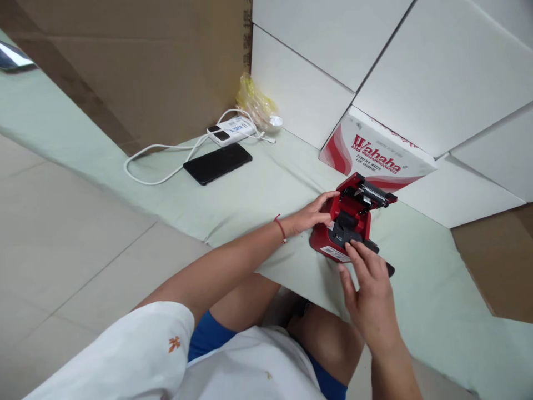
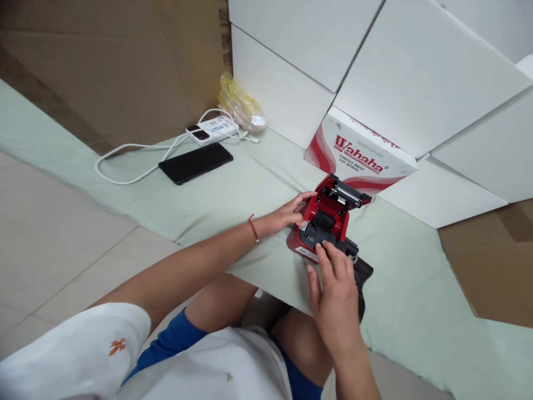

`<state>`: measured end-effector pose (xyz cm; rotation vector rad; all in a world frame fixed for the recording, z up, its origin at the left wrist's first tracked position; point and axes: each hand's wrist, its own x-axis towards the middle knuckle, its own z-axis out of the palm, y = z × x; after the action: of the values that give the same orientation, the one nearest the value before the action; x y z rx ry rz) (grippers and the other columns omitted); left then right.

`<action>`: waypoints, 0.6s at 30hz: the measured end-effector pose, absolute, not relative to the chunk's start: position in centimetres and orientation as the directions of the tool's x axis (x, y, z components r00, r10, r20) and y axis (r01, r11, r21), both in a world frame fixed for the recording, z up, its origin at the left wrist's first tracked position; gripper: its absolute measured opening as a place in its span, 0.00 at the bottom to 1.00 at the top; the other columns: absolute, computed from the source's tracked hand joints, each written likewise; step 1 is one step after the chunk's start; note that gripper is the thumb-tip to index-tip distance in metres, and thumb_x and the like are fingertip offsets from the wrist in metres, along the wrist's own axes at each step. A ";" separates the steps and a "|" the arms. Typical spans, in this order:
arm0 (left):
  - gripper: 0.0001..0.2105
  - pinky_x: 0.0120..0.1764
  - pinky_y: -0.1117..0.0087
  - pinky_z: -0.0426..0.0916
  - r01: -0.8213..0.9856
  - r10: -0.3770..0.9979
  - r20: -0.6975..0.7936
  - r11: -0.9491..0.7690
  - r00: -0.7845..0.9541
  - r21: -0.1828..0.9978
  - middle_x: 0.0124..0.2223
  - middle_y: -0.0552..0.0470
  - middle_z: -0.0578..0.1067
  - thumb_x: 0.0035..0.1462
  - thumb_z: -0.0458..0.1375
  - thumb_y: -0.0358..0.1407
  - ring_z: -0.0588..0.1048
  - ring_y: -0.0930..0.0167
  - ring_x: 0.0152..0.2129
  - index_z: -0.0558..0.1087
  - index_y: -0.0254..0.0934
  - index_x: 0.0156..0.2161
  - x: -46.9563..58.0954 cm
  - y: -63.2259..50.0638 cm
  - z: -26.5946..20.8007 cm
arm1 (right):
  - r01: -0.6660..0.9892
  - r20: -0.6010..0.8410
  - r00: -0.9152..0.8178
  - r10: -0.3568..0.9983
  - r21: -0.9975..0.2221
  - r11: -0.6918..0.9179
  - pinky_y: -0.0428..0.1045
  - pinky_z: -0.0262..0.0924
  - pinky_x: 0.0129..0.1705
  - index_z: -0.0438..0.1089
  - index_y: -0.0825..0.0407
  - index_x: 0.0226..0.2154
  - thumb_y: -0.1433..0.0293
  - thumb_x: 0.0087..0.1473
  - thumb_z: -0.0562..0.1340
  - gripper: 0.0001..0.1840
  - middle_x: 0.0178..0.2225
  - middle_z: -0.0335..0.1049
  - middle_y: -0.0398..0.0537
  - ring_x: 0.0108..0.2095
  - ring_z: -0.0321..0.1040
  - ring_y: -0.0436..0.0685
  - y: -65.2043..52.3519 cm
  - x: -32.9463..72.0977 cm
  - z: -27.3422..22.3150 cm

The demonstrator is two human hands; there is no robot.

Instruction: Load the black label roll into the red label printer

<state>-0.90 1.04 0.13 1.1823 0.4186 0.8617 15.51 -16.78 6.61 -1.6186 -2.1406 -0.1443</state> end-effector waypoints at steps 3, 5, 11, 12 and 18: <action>0.43 0.71 0.49 0.56 -0.388 0.770 0.151 0.134 0.620 0.912 0.68 0.43 0.69 0.45 0.63 0.35 0.65 0.54 0.68 0.61 0.42 0.69 -0.6 1.0 -0.2 | 0.953 0.391 -0.210 0.896 -0.124 0.277 0.72 0.63 0.65 0.56 0.46 0.75 0.69 0.70 0.59 0.34 0.68 0.66 0.62 0.67 0.64 0.71 -18.4 13.9 5.4; 0.43 0.73 0.49 0.52 -0.416 0.782 0.165 0.130 0.601 0.900 0.72 0.41 0.65 0.44 0.64 0.35 0.61 0.53 0.72 0.61 0.41 0.69 -0.5 0.9 -0.4 | 0.958 0.387 -0.208 0.898 -0.106 0.267 0.73 0.60 0.68 0.53 0.49 0.76 0.69 0.70 0.59 0.35 0.70 0.65 0.63 0.69 0.62 0.71 -18.4 13.2 5.1; 0.38 0.76 0.51 0.45 -0.342 0.870 0.206 -0.047 0.448 0.939 0.76 0.38 0.59 0.52 0.60 0.37 0.52 0.56 0.77 0.61 0.37 0.69 -0.3 1.8 1.5 | 0.967 0.369 -0.173 0.913 -0.114 0.229 0.72 0.57 0.69 0.58 0.49 0.73 0.68 0.70 0.57 0.31 0.69 0.66 0.61 0.68 0.64 0.71 -18.0 13.0 5.2; 0.34 0.76 0.52 0.47 -0.300 0.884 0.232 -0.111 0.406 0.948 0.76 0.37 0.59 0.56 0.58 0.38 0.54 0.57 0.76 0.62 0.35 0.68 -0.1 2.4 2.3 | 0.967 0.366 -0.173 0.914 -0.112 0.228 0.72 0.56 0.70 0.58 0.49 0.73 0.68 0.70 0.57 0.32 0.70 0.66 0.61 0.68 0.64 0.70 -18.1 13.1 5.2; 0.24 0.71 0.58 0.57 -0.086 0.852 0.294 -0.285 0.434 0.955 0.68 0.37 0.71 0.70 0.49 0.42 0.69 0.60 0.66 0.68 0.30 0.64 1.3 5.1 6.8 | 0.975 0.363 -0.150 0.920 -0.100 0.198 0.72 0.55 0.70 0.55 0.51 0.74 0.68 0.70 0.57 0.33 0.71 0.64 0.62 0.69 0.61 0.71 -18.6 12.9 4.7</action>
<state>1.33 5.07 6.75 1.5923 0.6887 1.0704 12.93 -18.57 4.68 -1.7801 -2.1367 -0.2241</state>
